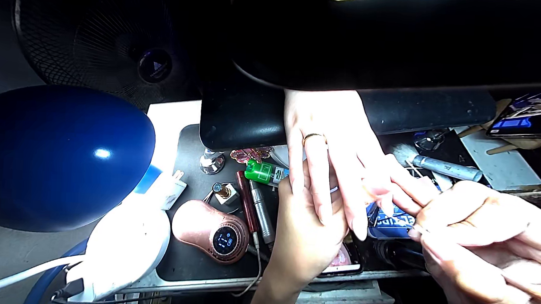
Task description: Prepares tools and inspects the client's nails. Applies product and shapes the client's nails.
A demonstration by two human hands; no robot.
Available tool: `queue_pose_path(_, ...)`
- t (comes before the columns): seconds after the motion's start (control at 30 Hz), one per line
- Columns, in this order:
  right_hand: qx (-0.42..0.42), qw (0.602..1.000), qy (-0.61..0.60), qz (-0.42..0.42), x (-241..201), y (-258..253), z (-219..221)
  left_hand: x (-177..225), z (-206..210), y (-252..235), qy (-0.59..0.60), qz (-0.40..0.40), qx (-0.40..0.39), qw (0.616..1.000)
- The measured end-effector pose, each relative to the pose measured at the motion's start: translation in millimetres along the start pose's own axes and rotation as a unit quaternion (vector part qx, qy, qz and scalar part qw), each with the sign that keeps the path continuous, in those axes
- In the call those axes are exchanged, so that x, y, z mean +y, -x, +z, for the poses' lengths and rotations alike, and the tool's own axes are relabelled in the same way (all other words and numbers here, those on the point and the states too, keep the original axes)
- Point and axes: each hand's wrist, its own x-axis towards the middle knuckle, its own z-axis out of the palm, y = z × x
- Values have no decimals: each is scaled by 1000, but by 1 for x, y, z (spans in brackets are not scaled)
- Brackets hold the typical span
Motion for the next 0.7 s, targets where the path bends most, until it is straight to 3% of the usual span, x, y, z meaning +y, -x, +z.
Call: queue_pose_path(0.7,-6,999,-36,6,1,-3,-1,1,-1,1,-21,-4,9,1000)
